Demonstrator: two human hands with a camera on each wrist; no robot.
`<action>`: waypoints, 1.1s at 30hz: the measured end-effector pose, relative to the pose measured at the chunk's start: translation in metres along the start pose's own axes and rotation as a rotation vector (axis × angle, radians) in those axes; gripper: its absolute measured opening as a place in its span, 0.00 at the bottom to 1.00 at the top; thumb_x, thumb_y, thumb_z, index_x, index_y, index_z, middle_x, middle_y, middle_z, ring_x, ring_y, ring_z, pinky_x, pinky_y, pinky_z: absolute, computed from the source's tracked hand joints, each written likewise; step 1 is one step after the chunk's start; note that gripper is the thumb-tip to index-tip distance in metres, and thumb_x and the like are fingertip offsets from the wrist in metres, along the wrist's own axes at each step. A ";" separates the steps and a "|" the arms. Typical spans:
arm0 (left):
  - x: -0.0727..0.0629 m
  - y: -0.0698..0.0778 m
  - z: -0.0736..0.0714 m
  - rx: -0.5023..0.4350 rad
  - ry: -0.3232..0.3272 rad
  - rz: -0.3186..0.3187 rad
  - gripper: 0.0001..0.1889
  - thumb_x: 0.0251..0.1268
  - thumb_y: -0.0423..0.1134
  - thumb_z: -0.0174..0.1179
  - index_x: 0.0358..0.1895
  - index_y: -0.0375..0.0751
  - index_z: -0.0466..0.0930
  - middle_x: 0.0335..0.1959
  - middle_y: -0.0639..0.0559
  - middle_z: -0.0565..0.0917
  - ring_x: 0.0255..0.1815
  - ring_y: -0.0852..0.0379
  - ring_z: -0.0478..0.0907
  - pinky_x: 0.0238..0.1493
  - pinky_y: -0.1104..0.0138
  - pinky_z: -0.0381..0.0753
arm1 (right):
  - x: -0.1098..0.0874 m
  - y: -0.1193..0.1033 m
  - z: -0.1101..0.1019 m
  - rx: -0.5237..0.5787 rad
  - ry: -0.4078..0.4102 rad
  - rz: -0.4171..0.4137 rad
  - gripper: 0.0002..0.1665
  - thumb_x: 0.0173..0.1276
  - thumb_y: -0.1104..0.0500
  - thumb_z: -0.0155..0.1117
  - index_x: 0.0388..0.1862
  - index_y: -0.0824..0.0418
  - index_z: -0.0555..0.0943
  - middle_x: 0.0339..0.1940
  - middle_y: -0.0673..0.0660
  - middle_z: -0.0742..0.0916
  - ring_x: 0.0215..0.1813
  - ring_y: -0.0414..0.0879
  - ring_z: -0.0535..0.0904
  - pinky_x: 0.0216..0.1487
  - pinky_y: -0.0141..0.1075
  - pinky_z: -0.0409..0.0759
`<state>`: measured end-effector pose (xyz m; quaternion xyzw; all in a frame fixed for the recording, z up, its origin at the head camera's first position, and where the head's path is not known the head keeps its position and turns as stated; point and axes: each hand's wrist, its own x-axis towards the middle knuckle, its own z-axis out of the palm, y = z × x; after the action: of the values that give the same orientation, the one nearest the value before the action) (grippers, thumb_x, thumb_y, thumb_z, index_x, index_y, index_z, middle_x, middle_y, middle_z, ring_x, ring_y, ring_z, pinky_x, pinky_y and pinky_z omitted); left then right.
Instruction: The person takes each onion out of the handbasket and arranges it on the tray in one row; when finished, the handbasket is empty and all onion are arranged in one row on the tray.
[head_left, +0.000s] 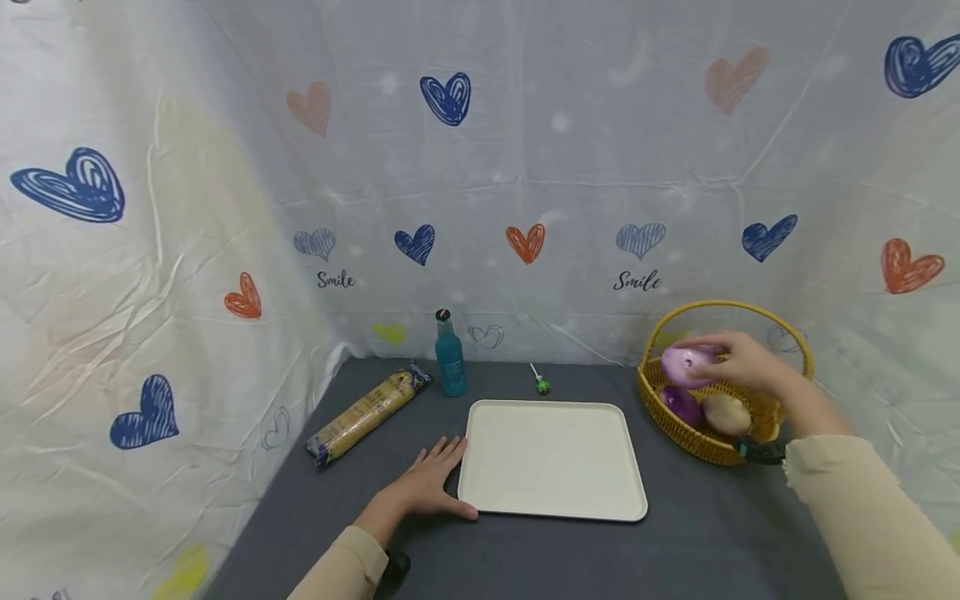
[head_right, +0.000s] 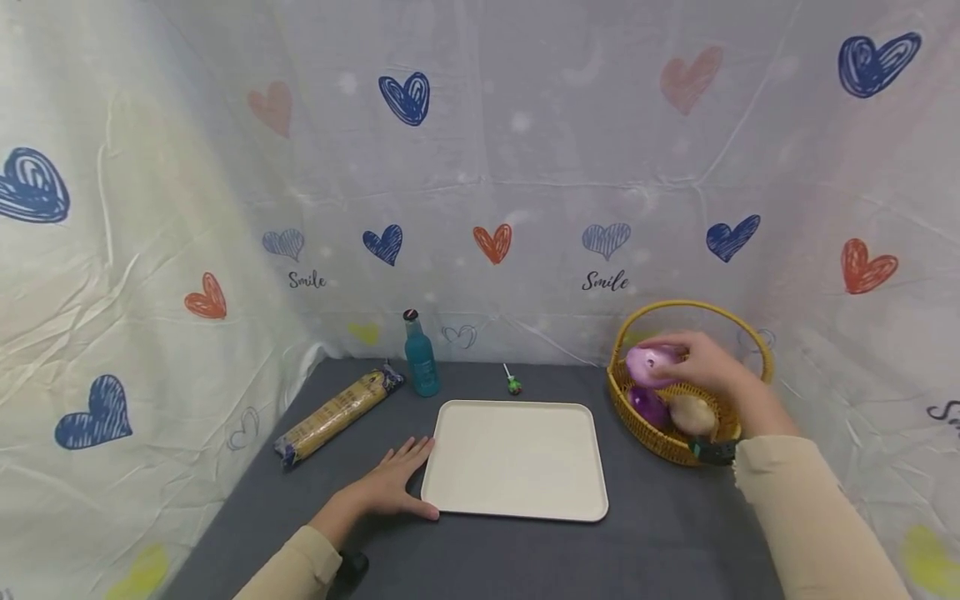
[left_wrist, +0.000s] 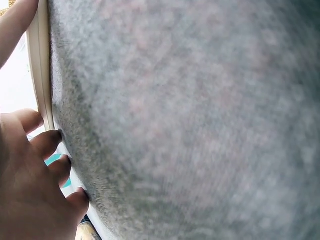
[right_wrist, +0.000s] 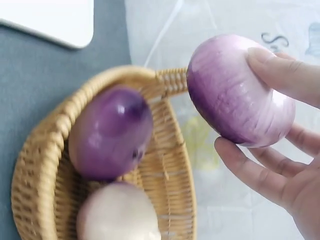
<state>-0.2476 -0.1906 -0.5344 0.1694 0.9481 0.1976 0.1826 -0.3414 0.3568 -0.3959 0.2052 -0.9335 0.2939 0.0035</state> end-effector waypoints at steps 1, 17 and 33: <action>0.000 0.000 0.000 -0.004 0.001 -0.001 0.68 0.43 0.77 0.68 0.83 0.49 0.43 0.84 0.46 0.49 0.85 0.41 0.40 0.79 0.38 0.41 | 0.000 -0.003 0.001 0.007 0.002 -0.005 0.28 0.67 0.47 0.72 0.64 0.56 0.82 0.58 0.65 0.85 0.52 0.56 0.80 0.42 0.37 0.80; -0.001 -0.008 0.004 -0.044 0.003 0.019 0.69 0.41 0.80 0.66 0.83 0.49 0.42 0.84 0.45 0.47 0.85 0.40 0.37 0.78 0.36 0.37 | 0.004 -0.034 0.030 0.012 0.043 -0.088 0.27 0.64 0.48 0.75 0.62 0.51 0.84 0.59 0.60 0.83 0.55 0.54 0.77 0.49 0.47 0.79; -0.001 -0.005 0.001 -0.066 0.007 0.043 0.69 0.41 0.79 0.67 0.84 0.49 0.42 0.84 0.44 0.46 0.84 0.38 0.36 0.77 0.34 0.34 | 0.016 -0.066 0.052 0.105 0.041 -0.115 0.30 0.60 0.49 0.78 0.62 0.51 0.84 0.63 0.62 0.81 0.59 0.58 0.76 0.54 0.52 0.80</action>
<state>-0.2480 -0.1948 -0.5370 0.1831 0.9378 0.2334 0.1803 -0.3247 0.2723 -0.4008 0.2524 -0.9032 0.3459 0.0290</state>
